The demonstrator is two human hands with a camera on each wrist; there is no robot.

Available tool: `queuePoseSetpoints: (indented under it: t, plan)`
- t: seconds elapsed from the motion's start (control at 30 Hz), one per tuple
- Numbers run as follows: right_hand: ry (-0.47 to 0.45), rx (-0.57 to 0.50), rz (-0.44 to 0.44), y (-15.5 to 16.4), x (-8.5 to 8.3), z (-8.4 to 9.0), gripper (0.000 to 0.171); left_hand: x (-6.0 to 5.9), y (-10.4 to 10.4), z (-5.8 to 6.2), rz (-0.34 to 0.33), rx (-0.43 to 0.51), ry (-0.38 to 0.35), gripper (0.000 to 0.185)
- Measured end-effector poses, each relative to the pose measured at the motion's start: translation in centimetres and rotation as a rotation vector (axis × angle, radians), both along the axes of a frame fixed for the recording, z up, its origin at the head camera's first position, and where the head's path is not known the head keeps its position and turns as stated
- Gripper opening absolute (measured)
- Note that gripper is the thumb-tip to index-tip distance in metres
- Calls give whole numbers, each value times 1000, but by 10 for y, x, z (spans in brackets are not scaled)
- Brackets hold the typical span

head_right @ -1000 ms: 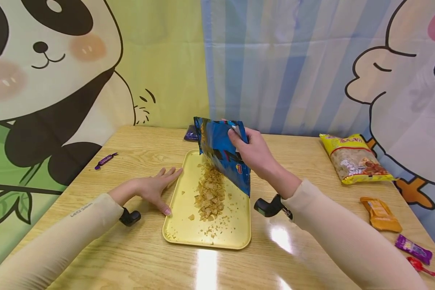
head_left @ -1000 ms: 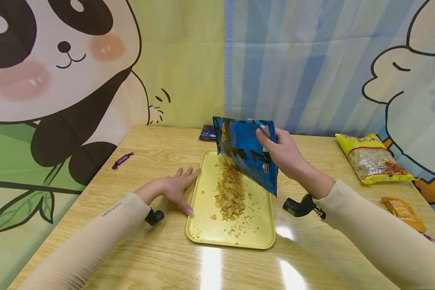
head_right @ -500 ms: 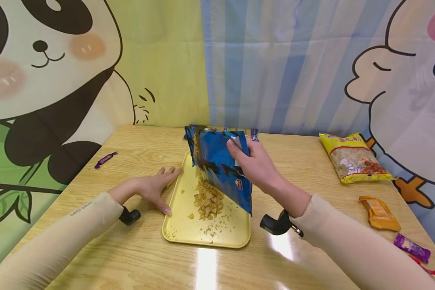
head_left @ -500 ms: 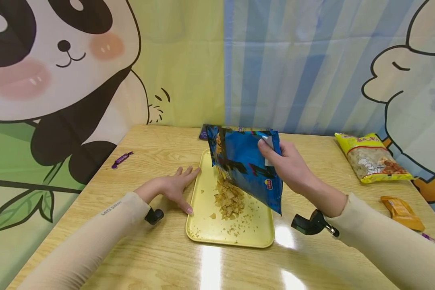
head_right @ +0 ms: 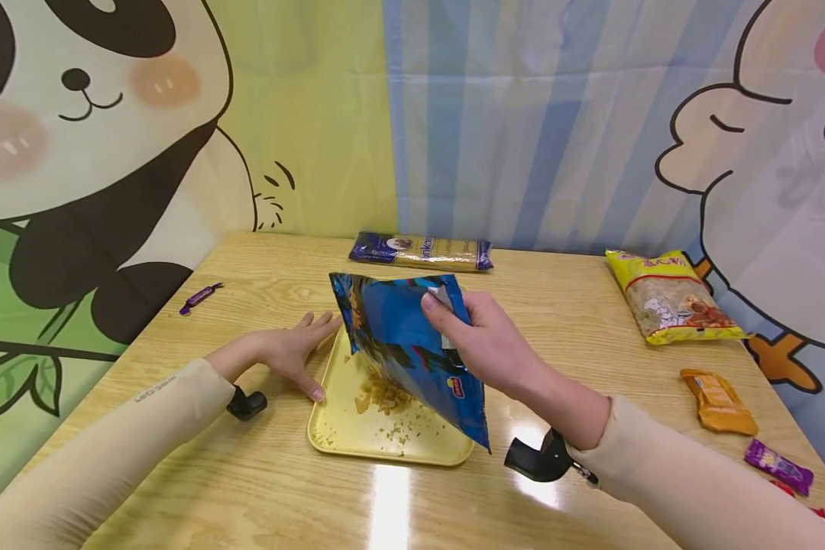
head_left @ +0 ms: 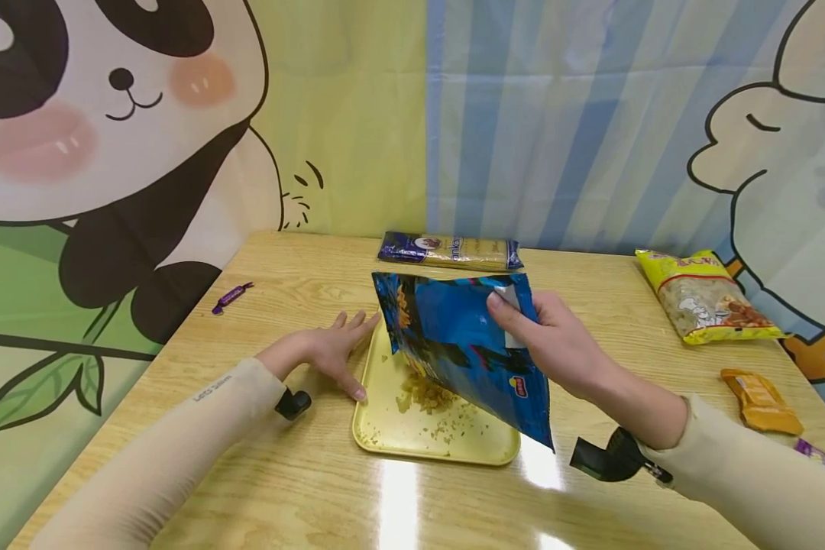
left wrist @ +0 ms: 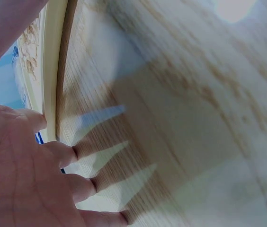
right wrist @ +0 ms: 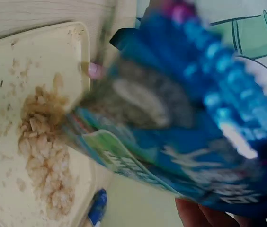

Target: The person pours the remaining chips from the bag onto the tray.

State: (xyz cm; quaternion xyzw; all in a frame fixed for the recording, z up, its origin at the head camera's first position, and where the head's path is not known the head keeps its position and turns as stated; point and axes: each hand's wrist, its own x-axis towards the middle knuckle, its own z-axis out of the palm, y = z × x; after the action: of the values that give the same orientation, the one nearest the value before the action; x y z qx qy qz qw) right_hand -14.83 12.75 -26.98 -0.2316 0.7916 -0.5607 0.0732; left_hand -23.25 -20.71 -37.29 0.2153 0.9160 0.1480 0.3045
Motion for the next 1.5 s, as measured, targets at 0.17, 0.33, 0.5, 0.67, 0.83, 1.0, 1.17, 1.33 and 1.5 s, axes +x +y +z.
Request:
queuePoseSetpoints:
  t: [0.17,0.33,0.5,0.67,0.83,1.0,1.17,1.33,1.5]
  plan:
    - [-2,19,10,0,3,0,53,-1,1,3,7,-1,-1,138]
    - [-49,2,-9,1,2,4,49,-1,2,5,6,5,-1,139]
    - [-96,-29,-7,5,-4,10,44,-2,3,6,5,3,1,139]
    - [-93,-33,-39,5,-8,13,44,-3,3,6,0,3,5,139]
    - [-91,12,-78,2,-14,17,47,-3,3,7,1,3,6,139]
    - [-121,60,-115,-3,-27,22,47,-3,2,6,9,-2,3,139]
    - [-134,23,-145,-7,-43,21,43,-1,1,4,15,-1,2,139]
    - [-143,28,-146,-9,-56,19,43,1,1,2,14,0,-5,138]
    - [-126,75,-189,-10,-63,21,42,2,1,2,8,5,-7,138]
